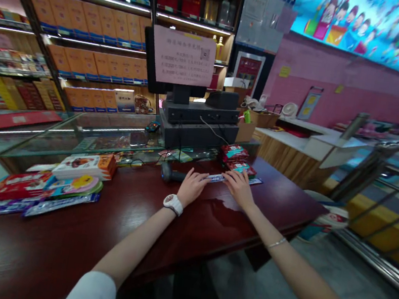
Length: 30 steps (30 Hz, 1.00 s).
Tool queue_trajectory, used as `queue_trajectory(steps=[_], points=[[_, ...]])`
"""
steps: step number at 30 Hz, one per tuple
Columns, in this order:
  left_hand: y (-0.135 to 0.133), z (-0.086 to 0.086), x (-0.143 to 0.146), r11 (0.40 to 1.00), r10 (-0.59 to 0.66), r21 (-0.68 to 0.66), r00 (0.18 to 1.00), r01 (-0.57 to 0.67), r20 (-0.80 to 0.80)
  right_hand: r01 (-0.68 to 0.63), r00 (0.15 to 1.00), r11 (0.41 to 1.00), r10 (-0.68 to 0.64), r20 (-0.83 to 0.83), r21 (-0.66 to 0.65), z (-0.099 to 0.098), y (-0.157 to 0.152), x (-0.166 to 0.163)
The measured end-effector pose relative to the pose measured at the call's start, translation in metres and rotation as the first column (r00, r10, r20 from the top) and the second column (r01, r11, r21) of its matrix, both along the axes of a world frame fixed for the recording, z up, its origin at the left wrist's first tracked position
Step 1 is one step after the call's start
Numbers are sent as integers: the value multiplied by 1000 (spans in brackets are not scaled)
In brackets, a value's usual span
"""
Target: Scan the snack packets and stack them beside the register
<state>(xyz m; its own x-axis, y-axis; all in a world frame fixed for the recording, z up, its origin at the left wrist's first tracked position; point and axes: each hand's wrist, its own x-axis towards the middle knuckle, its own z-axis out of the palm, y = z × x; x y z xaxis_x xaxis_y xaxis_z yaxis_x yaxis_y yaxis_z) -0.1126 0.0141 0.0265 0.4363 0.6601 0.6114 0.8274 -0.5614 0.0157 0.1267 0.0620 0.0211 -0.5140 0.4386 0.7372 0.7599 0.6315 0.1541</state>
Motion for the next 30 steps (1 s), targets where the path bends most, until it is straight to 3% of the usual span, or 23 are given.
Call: queue_trajectory(steps=[8, 15, 19, 23, 30], points=[[22, -7, 86, 986, -68, -153, 997, 61, -42, 145, 989, 988, -144, 21, -50, -20, 8, 82], [32, -16, 136, 964, -147, -232, 988, 132, -48, 240, 971, 961, -236, 44, -137, -28, 12, 129], [41, -23, 159, 958, -185, -234, 981, 166, -62, 281, 960, 944, -280, 34, -174, -31, 17, 145], [47, -26, 176, 966, -144, -225, 987, 124, -75, 318, 946, 915, -325, 16, -250, -35, 27, 149], [52, -33, 181, 965, -101, -249, 994, 89, -34, 319, 938, 880, -346, -16, -352, -41, 35, 146]])
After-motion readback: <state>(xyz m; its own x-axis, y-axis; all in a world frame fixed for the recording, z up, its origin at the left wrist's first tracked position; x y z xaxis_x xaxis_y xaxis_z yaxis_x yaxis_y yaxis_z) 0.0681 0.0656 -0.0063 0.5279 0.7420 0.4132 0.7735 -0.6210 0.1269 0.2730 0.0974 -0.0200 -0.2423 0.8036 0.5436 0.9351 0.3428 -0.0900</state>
